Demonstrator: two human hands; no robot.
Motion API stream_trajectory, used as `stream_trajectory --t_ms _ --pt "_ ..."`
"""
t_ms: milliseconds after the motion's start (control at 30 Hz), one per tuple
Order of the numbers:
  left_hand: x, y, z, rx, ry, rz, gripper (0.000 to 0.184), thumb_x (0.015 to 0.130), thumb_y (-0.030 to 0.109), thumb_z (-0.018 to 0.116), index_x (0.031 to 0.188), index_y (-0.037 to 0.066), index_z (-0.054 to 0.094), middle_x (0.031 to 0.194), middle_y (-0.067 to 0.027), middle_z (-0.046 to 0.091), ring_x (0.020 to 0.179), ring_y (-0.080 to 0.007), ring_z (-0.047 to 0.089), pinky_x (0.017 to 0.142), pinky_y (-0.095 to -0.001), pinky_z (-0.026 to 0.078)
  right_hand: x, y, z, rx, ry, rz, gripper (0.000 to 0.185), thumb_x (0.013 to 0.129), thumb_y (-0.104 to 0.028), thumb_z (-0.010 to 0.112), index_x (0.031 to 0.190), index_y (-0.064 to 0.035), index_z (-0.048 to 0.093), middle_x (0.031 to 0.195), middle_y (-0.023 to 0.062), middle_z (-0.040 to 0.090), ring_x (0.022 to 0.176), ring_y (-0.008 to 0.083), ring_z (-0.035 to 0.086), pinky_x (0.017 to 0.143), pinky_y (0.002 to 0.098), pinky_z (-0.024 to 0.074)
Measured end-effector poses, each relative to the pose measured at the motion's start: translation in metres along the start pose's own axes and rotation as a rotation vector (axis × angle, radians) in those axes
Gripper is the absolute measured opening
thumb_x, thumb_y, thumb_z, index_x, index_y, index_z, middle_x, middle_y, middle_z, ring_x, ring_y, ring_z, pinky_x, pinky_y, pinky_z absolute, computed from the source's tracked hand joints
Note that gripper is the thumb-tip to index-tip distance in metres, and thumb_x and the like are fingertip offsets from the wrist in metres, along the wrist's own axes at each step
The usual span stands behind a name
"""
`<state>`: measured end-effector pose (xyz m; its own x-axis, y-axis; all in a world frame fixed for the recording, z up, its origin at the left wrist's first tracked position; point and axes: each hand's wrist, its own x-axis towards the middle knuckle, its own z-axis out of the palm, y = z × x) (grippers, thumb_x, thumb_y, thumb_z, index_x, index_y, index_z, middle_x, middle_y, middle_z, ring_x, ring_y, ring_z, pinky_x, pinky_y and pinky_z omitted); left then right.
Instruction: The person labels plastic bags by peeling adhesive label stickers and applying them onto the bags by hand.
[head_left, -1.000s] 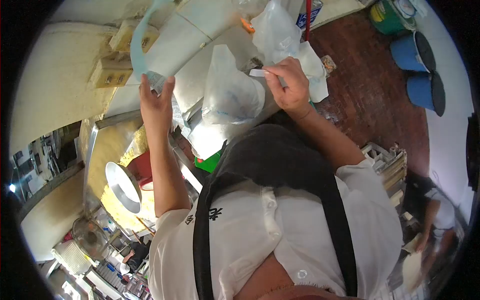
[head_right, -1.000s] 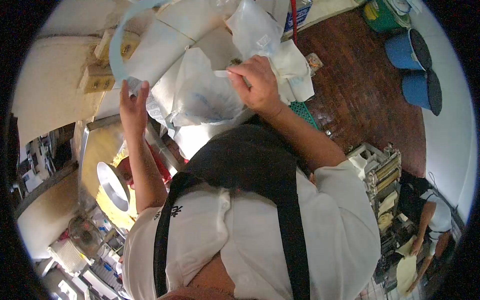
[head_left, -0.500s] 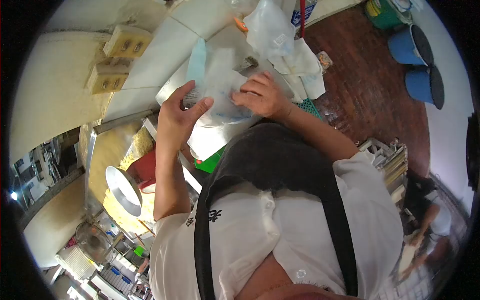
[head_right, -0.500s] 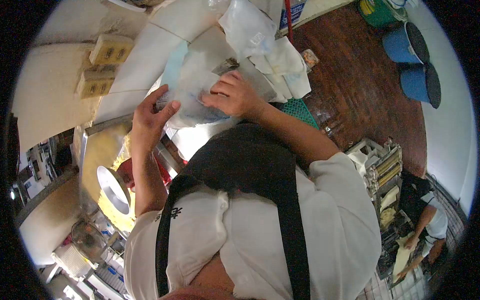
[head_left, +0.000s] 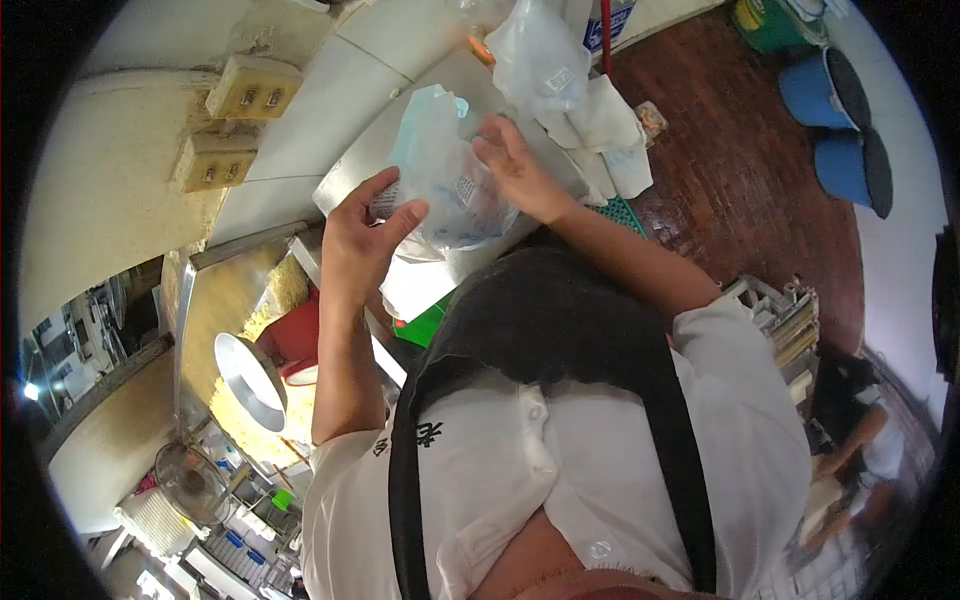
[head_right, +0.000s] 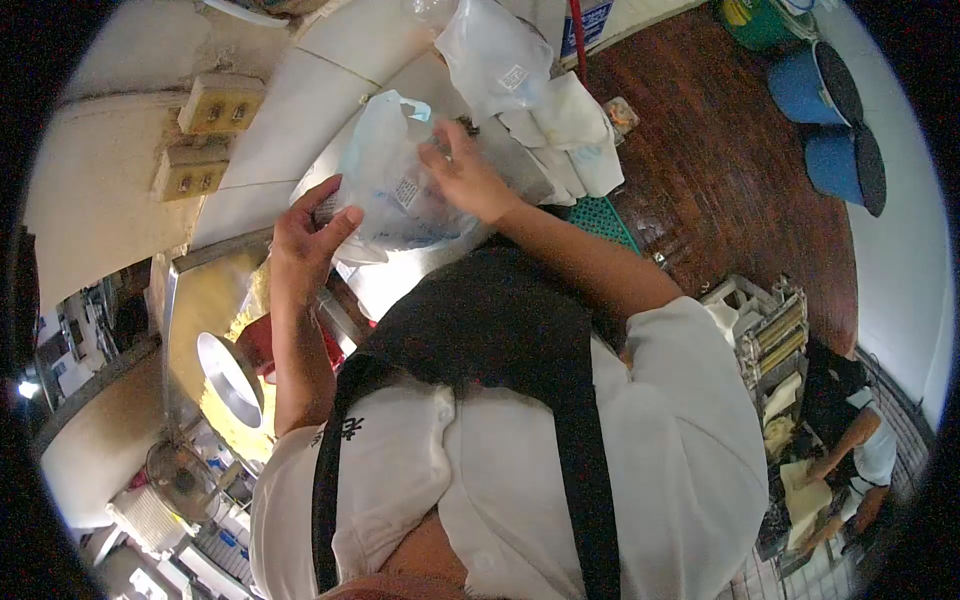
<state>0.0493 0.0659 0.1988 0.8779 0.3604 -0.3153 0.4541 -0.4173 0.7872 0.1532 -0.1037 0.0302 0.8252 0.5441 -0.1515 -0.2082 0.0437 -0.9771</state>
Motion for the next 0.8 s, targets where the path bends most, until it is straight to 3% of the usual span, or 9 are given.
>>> stream_trajectory --t_ms 67,167,267,400,533,567,633,700,800 --pt "0.0 -0.003 0.002 0.01 0.014 0.003 0.065 0.08 0.027 0.084 0.129 -0.008 0.06 0.1 -0.0147 0.072 0.084 -0.0143 0.065 0.078 -0.0284 0.053 -0.013 -0.024 0.018 -0.17 0.097 -0.396 0.054 0.101 -0.036 0.055 0.136 0.0029 0.043 0.136 0.0296 0.051 0.122 0.0422 0.055 0.104 0.045 0.0429" --pt "-0.001 -0.006 0.005 -0.074 0.021 0.015 0.063 0.08 0.027 0.084 0.128 -0.007 0.06 0.098 -0.0134 0.072 0.083 -0.0138 0.065 0.077 -0.0281 0.053 0.012 0.042 0.017 -0.852 0.0 -0.846 0.057 0.101 -0.038 0.055 0.138 0.0025 0.042 0.135 0.0291 0.051 0.122 0.0434 0.055 0.104 0.047 0.043" --pt "-0.004 -0.004 0.003 -0.044 0.029 -0.01 0.061 0.081 0.026 0.083 0.128 -0.007 0.061 0.099 -0.0131 0.072 0.083 -0.0134 0.065 0.077 -0.0277 0.053 0.019 0.015 -0.005 -0.159 -0.059 0.063 0.059 0.099 -0.04 0.056 0.139 0.0018 0.042 0.138 0.0299 0.049 0.127 0.0431 0.051 0.107 0.0476 0.0409" --pt "-0.003 -0.005 0.009 -0.081 0.044 0.042 0.06 0.082 0.025 0.083 0.128 -0.007 0.061 0.099 -0.013 0.072 0.083 -0.0132 0.065 0.077 -0.0273 0.053 -0.019 -0.06 0.03 -0.338 0.049 -0.605 0.062 0.099 -0.039 0.057 0.14 0.0035 0.04 0.132 0.0311 0.054 0.123 0.0436 0.053 0.105 0.0466 0.0414" --pt "-0.005 -0.006 0.008 -0.065 0.098 0.051 0.056 0.08 0.023 0.084 0.125 -0.004 0.063 0.099 -0.0135 0.072 0.085 -0.0153 0.067 0.077 -0.0288 0.054 0.016 0.011 -0.007 -0.289 -0.197 0.133 0.058 0.097 -0.031 0.061 0.14 0.0032 0.044 0.135 0.0283 0.052 0.127 0.0411 0.05 0.108 0.046 0.0387" --pt "-0.011 -0.007 0.008 -0.048 0.103 0.033 0.055 0.08 0.022 0.084 0.124 -0.003 0.063 0.099 -0.0134 0.072 0.085 -0.0165 0.068 0.077 -0.0297 0.054 0.017 0.042 -0.016 -0.384 -0.116 -0.009 0.055 0.096 -0.03 0.061 0.138 0.002 0.046 0.132 0.027 0.055 0.124 0.0402 0.053 0.107 0.0455 0.0405" --pt "-0.022 0.005 0.014 0.162 0.255 0.287 0.051 0.078 0.02 0.084 0.121 -0.001 0.065 0.097 -0.0136 0.071 0.085 -0.0217 0.069 0.076 -0.0326 0.055 0.018 0.077 -0.034 -0.585 0.055 -0.301 0.049 0.096 -0.028 0.062 0.135 -0.0005 0.051 0.127 0.0244 0.059 0.118 0.0385 0.058 0.103 0.0445 0.0441" --pt "-0.033 0.009 0.016 0.409 0.414 0.456 0.037 0.075 0.014 0.085 0.105 0.002 0.068 0.092 -0.0132 0.067 0.08 -0.0301 0.067 0.071 -0.0382 0.055 0.007 0.056 -0.048 -0.518 0.028 -0.227 0.045 0.095 -0.028 0.063 0.131 -0.0019 0.056 0.122 0.0221 0.062 0.113 0.0354 0.061 0.099 0.0417 0.0469" --pt "-0.039 -0.013 0.012 0.376 0.343 0.356 0.026 0.074 0.01 0.083 0.092 0.002 0.067 0.086 -0.0125 0.065 0.076 -0.0298 0.066 0.069 -0.0383 0.053 0.004 0.03 -0.061 -0.445 0.008 -0.11 0.042 0.095 -0.027 0.064 0.128 -0.0016 0.059 0.117 0.0201 0.065 0.107 0.0316 0.064 0.095 0.0382 0.0491"
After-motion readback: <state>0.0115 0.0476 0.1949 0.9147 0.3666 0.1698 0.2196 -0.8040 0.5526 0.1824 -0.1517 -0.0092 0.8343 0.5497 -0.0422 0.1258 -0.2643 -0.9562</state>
